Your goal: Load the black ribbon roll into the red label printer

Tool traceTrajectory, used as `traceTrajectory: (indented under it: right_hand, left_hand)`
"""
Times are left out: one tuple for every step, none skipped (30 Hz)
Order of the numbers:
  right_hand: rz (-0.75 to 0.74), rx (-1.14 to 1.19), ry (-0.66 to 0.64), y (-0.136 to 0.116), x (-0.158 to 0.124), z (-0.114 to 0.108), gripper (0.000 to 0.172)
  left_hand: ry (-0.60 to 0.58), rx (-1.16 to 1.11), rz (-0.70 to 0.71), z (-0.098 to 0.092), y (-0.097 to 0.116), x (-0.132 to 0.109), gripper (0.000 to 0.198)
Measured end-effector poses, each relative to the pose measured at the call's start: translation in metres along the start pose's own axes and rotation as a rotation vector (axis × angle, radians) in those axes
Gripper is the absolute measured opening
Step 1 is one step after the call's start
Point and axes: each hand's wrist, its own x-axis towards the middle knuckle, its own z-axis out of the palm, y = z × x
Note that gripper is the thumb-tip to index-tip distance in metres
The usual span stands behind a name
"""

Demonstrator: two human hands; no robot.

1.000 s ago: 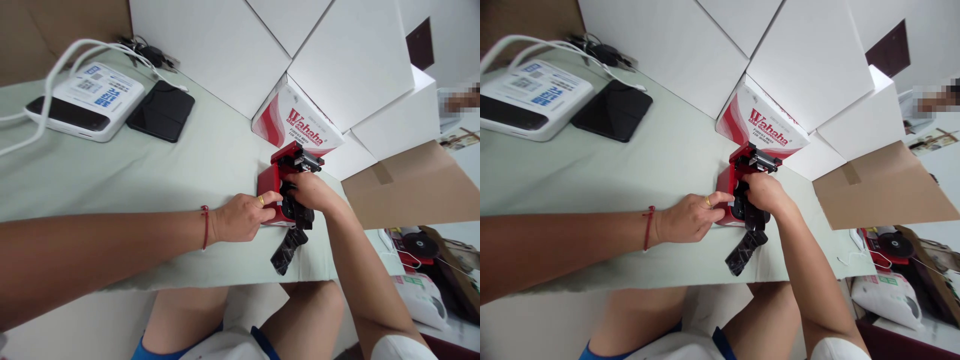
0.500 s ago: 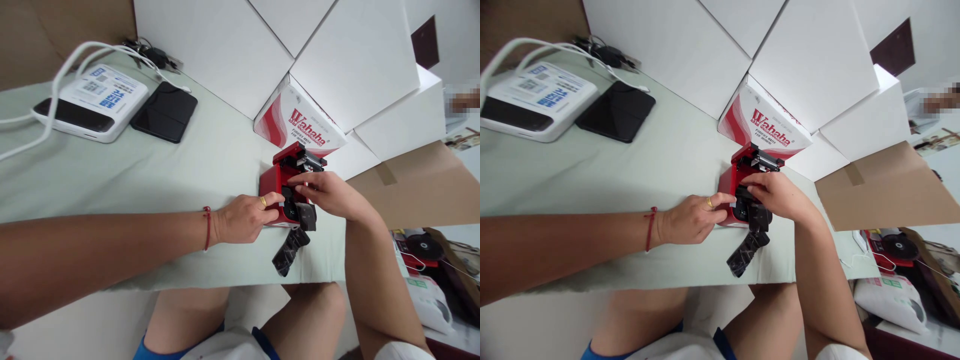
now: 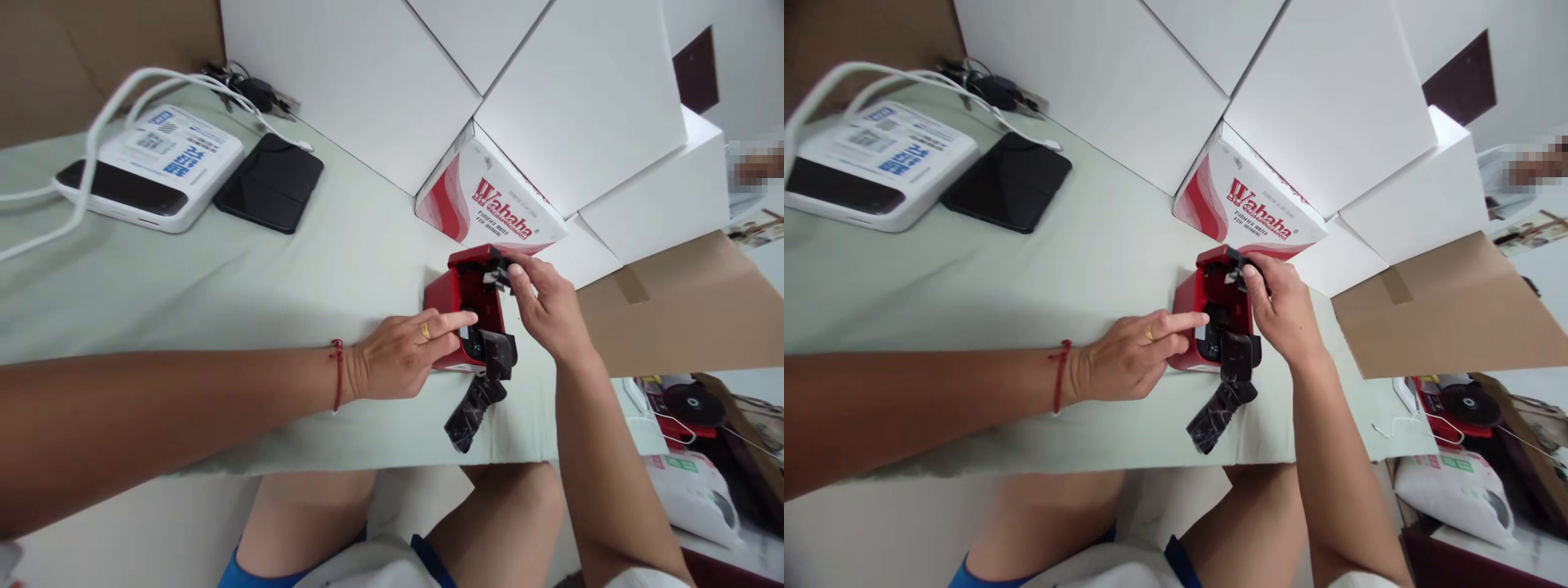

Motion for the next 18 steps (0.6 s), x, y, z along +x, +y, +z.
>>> traceTrajectory:
  right_hand:
    - [-0.01, 0.026, 0.025, -0.002, -0.007, 0.0, 0.049]
    - [-0.018, 0.057, 0.04, -0.004, -0.015, 0.001, 0.047]
    - [-0.02, 0.096, 0.046, -0.005, -0.023, 0.003, 0.047]
    - [-0.016, 0.139, 0.045, -0.006, -0.031, 0.006, 0.046]
    - [-0.006, 0.181, 0.044, -0.005, -0.038, 0.009, 0.046]
    - [0.009, 0.219, 0.046, -0.004, -0.045, 0.013, 0.045]
    - [0.027, 0.249, 0.045, -0.002, -0.051, 0.018, 0.044]
    - [0.044, 0.275, 0.049, -0.001, -0.056, 0.022, 0.043]
    - [0.059, 0.292, 0.058, 0.0, -0.06, 0.026, 0.042]
    - [0.072, 0.304, 0.071, 0.001, -0.063, 0.029, 0.041]
    - [0.08, 0.314, 0.084, 0.001, -0.065, 0.032, 0.04]
    - [0.084, 0.322, 0.098, 0.001, -0.066, 0.034, 0.039]
    - [0.082, 0.327, 0.112, 0.0, -0.067, 0.037, 0.039]
    - [0.078, 0.327, 0.125, 0.0, -0.068, 0.038, 0.039]
    - [0.076, 0.322, 0.133, -0.001, -0.068, 0.04, 0.038]
    - [0.076, 0.311, 0.141, -0.001, -0.068, 0.042, 0.038]
    - [0.081, 0.296, 0.152, -0.002, -0.068, 0.043, 0.038]
    - [0.086, 0.279, 0.165, -0.002, -0.068, 0.045, 0.038]
  left_hand:
    - [0.02, -0.005, -0.026, 0.001, -0.001, 0.0, 0.032]
    - [0.042, -0.011, -0.043, 0.001, -0.001, 0.0, 0.032]
    - [0.065, -0.017, -0.05, 0.002, -0.002, 0.0, 0.032]
    - [0.087, -0.023, -0.051, 0.003, -0.003, 0.0, 0.033]
    - [0.105, -0.028, -0.048, 0.003, -0.003, 0.0, 0.033]
    - [0.115, -0.032, -0.045, 0.003, -0.003, 0.001, 0.034]
    - [0.112, -0.034, -0.047, 0.003, -0.004, 0.001, 0.034]
    - [0.102, -0.036, -0.05, 0.003, -0.004, 0.002, 0.035]
    - [0.09, -0.037, -0.054, 0.002, -0.003, 0.003, 0.035]
    - [0.078, -0.038, -0.055, 0.002, -0.003, 0.003, 0.034]
    - [0.071, -0.036, -0.053, 0.001, -0.003, 0.004, 0.034]
    - [0.068, -0.034, -0.046, 0.001, -0.003, 0.005, 0.033]
    - [0.071, -0.031, -0.036, 0.001, -0.003, 0.005, 0.032]
    - [0.076, -0.027, -0.022, 0.0, -0.003, 0.005, 0.03]
    - [0.08, -0.024, -0.005, 0.0, -0.002, 0.005, 0.029]
    - [0.082, -0.022, 0.012, 0.0, -0.002, 0.005, 0.028]
    - [0.081, -0.021, 0.029, 0.0, -0.002, 0.004, 0.027]
    - [0.077, -0.022, 0.041, 0.0, -0.002, 0.004, 0.026]
